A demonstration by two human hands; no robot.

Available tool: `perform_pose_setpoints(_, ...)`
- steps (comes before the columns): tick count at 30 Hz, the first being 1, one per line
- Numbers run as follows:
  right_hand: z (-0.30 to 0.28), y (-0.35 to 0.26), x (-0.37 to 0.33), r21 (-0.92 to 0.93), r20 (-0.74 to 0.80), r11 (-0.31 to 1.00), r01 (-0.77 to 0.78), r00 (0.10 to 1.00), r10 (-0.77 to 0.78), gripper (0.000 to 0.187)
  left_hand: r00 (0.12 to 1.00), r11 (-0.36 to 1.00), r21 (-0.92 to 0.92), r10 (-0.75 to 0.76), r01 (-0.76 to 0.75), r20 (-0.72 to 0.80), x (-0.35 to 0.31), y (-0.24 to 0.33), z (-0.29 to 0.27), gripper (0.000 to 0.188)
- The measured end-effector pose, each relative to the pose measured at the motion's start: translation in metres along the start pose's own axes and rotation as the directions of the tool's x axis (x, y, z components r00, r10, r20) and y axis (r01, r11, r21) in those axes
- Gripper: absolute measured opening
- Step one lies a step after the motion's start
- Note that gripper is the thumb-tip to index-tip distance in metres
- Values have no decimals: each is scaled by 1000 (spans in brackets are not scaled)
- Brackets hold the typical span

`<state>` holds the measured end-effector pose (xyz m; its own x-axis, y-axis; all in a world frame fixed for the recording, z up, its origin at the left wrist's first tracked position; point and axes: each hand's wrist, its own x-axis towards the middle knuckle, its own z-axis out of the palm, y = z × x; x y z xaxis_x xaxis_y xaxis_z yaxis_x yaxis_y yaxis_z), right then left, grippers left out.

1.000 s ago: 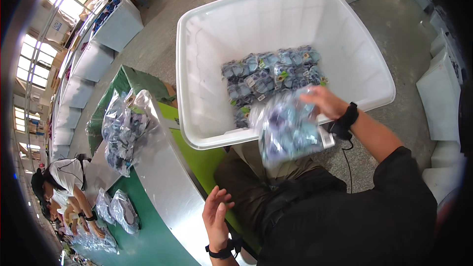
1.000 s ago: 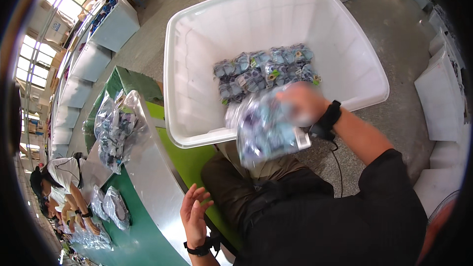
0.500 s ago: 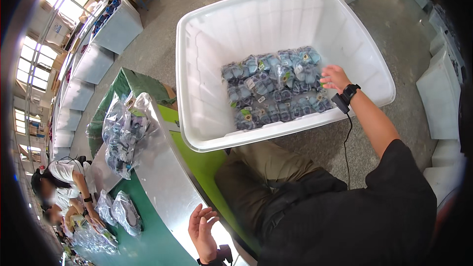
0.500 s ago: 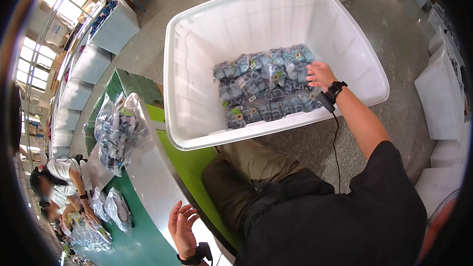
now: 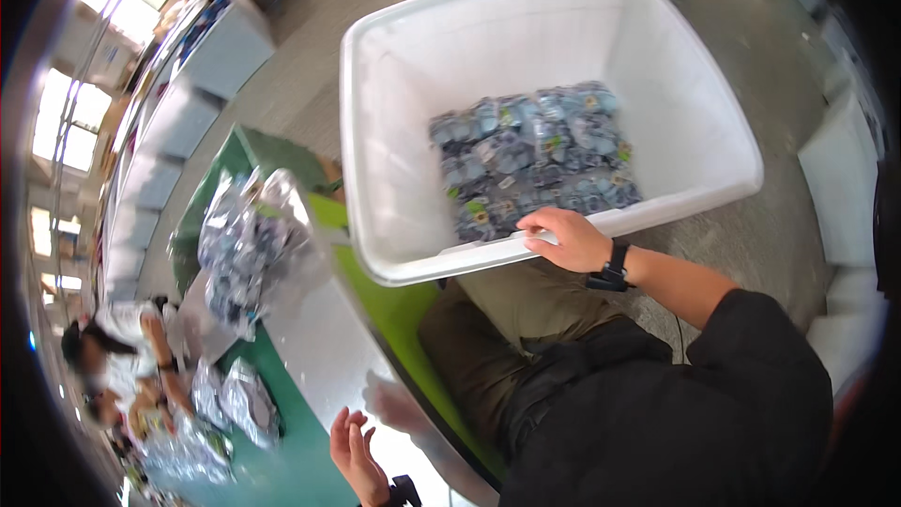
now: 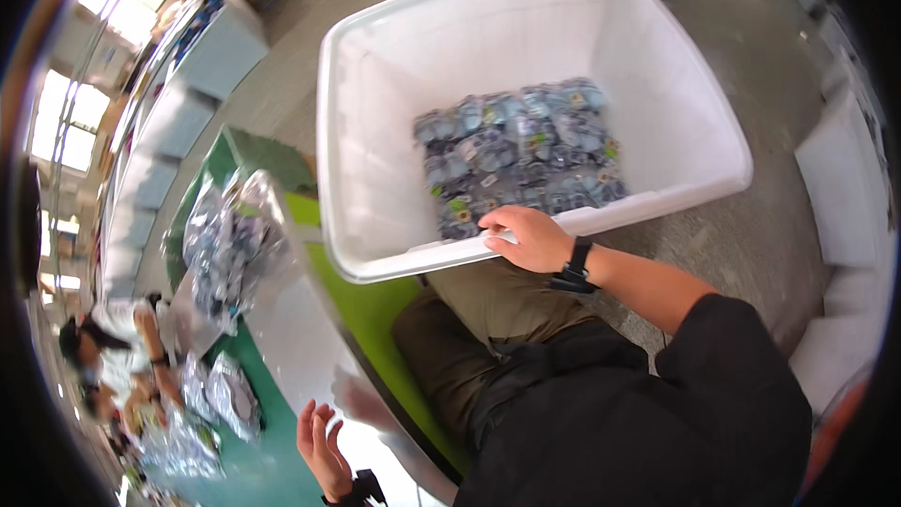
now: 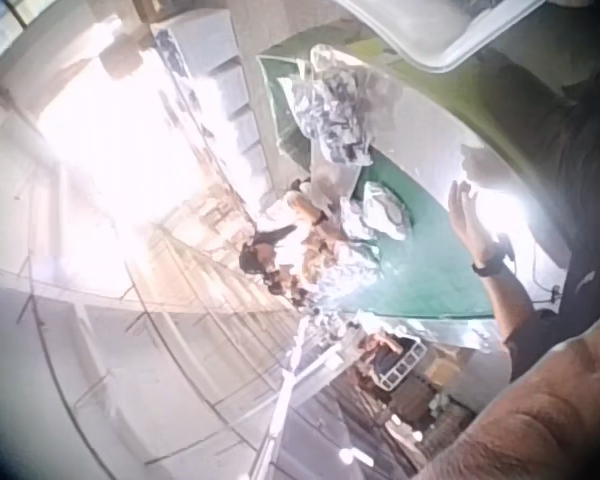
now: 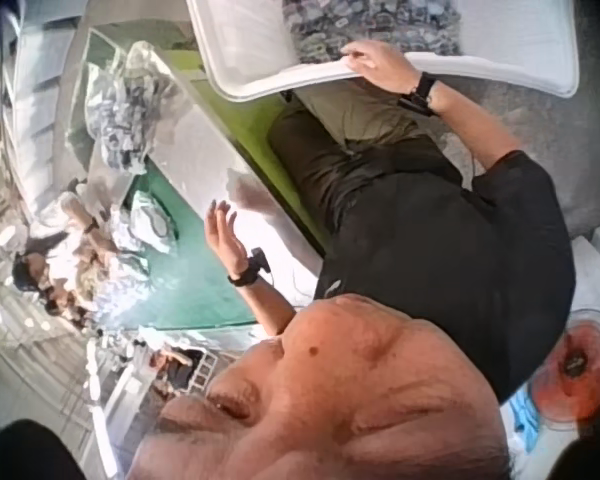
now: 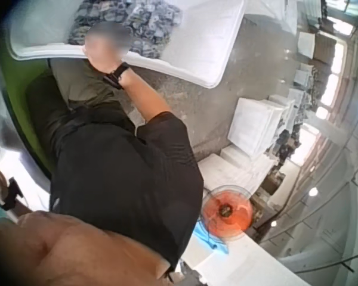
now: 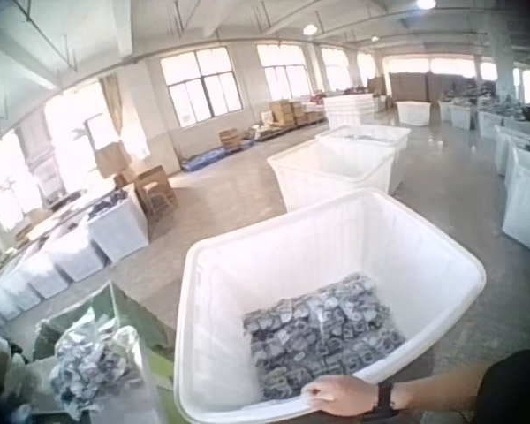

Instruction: The person repeatedly picks packaged socks from a white bin and places them onto a green conveyor belt. The person handles the items one at a time, moving them from the bin to the belt where other workers are present.

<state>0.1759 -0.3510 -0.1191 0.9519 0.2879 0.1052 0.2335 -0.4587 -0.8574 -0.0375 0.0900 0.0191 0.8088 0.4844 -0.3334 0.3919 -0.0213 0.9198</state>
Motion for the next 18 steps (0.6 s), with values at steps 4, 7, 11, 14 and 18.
perform_pose_setpoints(4, 14, 4, 14, -3, -3, 999, -43, 999, 43, 24, 987, 996, 77, 47, -35, -153, 26, -12, -34, 47)
perform_pose_setpoints(7, 24, 4, 14, 7, -70, 1000, -12, 997, 12, 21, 955, 930, 357, 177, -83, -239, 58, -29, -77, 52)
perform_pose_setpoints(11, 26, 18, 7, -43, -87, 998, -55, 995, 51, 16, 808, 776, 629, 392, -33, -440, 100, -51, -130, 58)
perform_pose_setpoints(14, 29, 36, 7, -29, -55, 998, -62, 997, 61, 17, 653, 629, 774, 555, 75, -515, 143, -73, -182, 62)
perform_pose_setpoints(18, 31, 58, 12, -46, -45, 996, -82, 996, 80, 21, 573, 788, 570, 363, 232, -735, 195, -94, -257, 76)
